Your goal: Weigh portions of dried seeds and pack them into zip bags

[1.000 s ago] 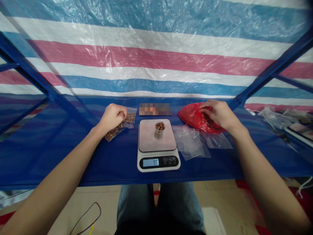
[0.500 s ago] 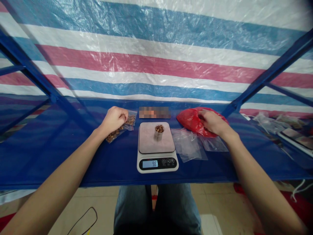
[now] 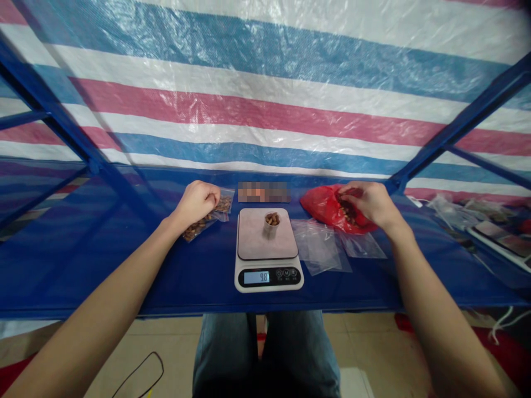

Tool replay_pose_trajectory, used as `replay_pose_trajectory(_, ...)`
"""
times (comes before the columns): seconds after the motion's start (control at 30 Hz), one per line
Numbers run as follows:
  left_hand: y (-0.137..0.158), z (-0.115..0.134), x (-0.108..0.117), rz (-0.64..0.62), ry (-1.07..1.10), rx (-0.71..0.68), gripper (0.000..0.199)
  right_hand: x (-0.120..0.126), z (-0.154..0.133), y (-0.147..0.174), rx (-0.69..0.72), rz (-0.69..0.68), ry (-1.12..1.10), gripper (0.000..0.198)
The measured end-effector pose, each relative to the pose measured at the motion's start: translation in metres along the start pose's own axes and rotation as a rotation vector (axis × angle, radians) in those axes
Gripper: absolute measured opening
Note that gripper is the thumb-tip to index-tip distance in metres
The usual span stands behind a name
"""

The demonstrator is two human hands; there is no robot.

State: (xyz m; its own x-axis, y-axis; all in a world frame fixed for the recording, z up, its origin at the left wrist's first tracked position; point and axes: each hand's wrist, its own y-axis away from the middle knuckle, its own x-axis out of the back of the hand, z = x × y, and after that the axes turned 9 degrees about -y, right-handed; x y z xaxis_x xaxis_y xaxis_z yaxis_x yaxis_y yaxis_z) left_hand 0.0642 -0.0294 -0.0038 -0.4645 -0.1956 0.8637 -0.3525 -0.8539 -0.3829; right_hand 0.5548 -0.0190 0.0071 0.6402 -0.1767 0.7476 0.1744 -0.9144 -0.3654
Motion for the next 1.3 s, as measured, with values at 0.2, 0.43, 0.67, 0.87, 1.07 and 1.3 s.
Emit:
replay_pose_trajectory(0.2,0.000,0.000,0.000,0.000,-0.026,-0.004,0.023,0.014,-0.027,0.002,0.015,0.081,0.053,0.009)
replay_pose_trajectory(0.43,-0.001,-0.001,-0.002,0.000,-0.038,-0.034,0.021,-0.004,-0.136,0.011,0.199,0.099,-0.235,0.010)
replay_pose_trajectory(0.67,0.000,0.000,-0.001,0.001,-0.041,-0.025,0.020,-0.060,-0.186,0.005,0.386,-0.257,-0.326,0.014)
replay_pose_trajectory(0.87,-0.001,0.003,0.001,-0.011,-0.052,-0.023,0.018,-0.066,-0.178,-0.004,0.363,-0.323,-0.324,0.010)
replay_pose_trajectory(1.07,0.000,0.002,0.001,-0.004,-0.048,-0.013,0.018,-0.068,-0.176,-0.007,0.366,-0.381,-0.377,0.009)
replay_pose_trajectory(1.3,0.000,0.001,0.000,-0.006,-0.042,-0.016,0.019,-0.069,-0.175,-0.009,0.384,-0.414,-0.389,0.007)
